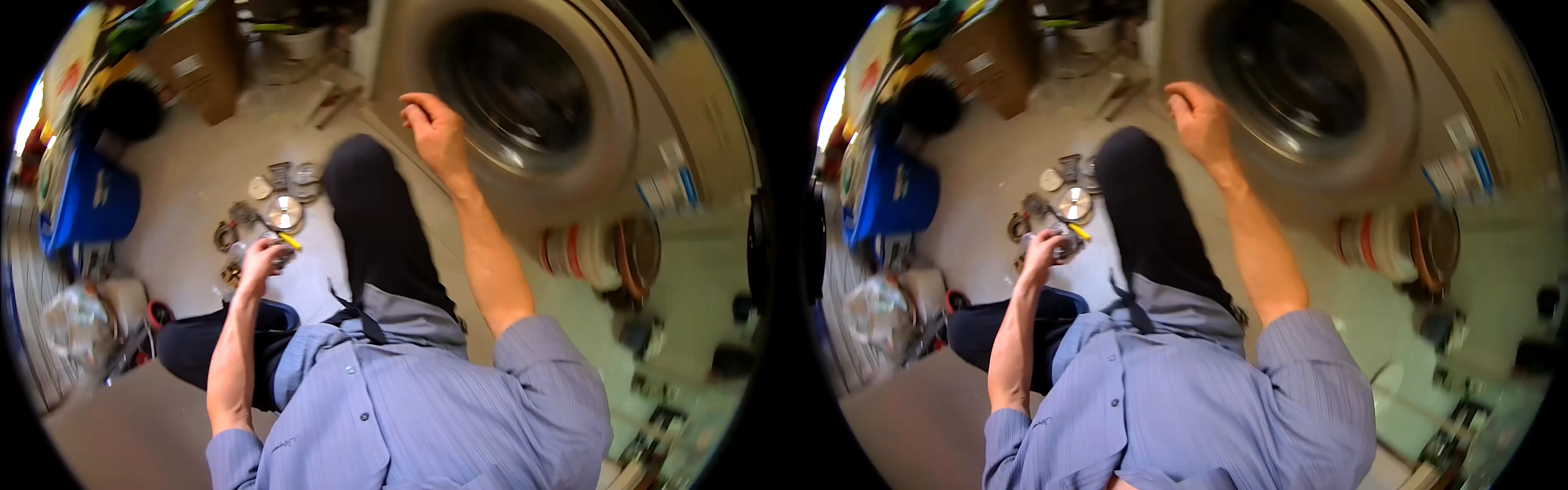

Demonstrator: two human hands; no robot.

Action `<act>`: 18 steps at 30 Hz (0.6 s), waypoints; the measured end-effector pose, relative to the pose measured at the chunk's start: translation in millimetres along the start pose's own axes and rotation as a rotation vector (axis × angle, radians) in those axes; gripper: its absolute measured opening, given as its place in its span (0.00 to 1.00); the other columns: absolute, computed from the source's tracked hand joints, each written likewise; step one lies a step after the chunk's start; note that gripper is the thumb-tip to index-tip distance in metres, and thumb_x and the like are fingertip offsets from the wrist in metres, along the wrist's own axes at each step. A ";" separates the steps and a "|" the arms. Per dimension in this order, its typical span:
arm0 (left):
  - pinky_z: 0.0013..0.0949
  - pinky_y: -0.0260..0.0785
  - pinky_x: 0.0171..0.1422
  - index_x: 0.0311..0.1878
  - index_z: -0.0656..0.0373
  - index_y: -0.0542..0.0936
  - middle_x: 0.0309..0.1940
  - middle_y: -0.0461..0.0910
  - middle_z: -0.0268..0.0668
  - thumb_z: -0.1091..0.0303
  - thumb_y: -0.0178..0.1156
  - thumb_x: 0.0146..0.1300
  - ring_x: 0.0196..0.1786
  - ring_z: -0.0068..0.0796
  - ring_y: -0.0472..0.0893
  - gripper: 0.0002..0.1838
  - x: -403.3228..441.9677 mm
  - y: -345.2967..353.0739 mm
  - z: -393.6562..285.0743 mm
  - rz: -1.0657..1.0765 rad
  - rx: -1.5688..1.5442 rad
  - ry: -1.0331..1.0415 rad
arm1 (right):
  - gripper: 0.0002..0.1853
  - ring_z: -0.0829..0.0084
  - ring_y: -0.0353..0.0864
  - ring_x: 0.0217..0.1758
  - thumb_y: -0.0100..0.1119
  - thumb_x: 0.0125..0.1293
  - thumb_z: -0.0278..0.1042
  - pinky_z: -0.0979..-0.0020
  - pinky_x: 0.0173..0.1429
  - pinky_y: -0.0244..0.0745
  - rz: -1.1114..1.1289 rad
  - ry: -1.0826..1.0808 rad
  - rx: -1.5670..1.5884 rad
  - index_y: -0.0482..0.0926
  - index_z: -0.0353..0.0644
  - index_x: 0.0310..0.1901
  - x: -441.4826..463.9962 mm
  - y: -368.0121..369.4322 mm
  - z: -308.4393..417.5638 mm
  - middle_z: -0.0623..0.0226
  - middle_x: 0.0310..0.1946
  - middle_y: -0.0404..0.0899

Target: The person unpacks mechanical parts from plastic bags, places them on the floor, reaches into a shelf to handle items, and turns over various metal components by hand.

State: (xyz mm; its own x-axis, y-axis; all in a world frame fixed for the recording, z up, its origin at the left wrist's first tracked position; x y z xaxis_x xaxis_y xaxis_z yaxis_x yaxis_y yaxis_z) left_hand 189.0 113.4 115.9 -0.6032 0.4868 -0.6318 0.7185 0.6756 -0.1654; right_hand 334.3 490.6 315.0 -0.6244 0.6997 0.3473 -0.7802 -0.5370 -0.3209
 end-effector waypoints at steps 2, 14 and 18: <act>0.27 0.72 0.28 0.53 0.55 0.82 0.37 0.80 0.31 0.64 0.63 0.61 0.37 0.21 0.80 0.17 3.8 -9.8 6.8 -0.086 -0.016 -0.014 | 0.13 0.63 0.87 0.38 0.54 0.69 0.29 0.65 0.46 0.80 0.042 0.132 -0.068 0.86 0.38 0.48 -48.2 -31.5 -74.0 0.53 0.37 0.87; 0.24 0.72 0.27 0.57 0.57 0.75 0.39 0.81 0.32 0.64 0.62 0.71 0.30 0.25 0.82 0.16 -13.5 -71.6 -40.3 -0.204 -0.335 0.256 | 0.09 0.67 0.87 0.31 0.62 0.60 0.35 0.64 0.37 0.84 1.330 1.084 -0.411 0.88 0.41 0.37 -486.5 -102.0 -316.7 0.58 0.30 0.88; 0.24 0.72 0.25 0.57 0.58 0.74 0.39 0.81 0.32 0.65 0.65 0.69 0.29 0.26 0.83 0.17 -17.9 -95.9 -75.5 -0.184 -0.432 0.378 | 0.14 0.64 0.88 0.33 0.62 0.63 0.41 0.61 0.39 0.84 1.256 0.950 -0.674 0.89 0.43 0.43 -377.4 -74.7 -316.5 0.57 0.34 0.89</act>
State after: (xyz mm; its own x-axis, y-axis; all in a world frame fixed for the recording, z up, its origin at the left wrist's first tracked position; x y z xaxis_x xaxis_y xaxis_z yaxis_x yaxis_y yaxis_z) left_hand 104.7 81.7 200.2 -0.8424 0.4506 -0.2955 0.4330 0.8925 0.1264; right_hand 640.3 415.9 -70.9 -0.3601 0.1829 -0.9148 0.4421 -0.8300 -0.3400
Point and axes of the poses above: each hand's wrist, its own x-axis towards the middle knuckle, its own y-axis out of the palm, z = x × y, the point moved 5 cm from there along x, towards the middle knuckle
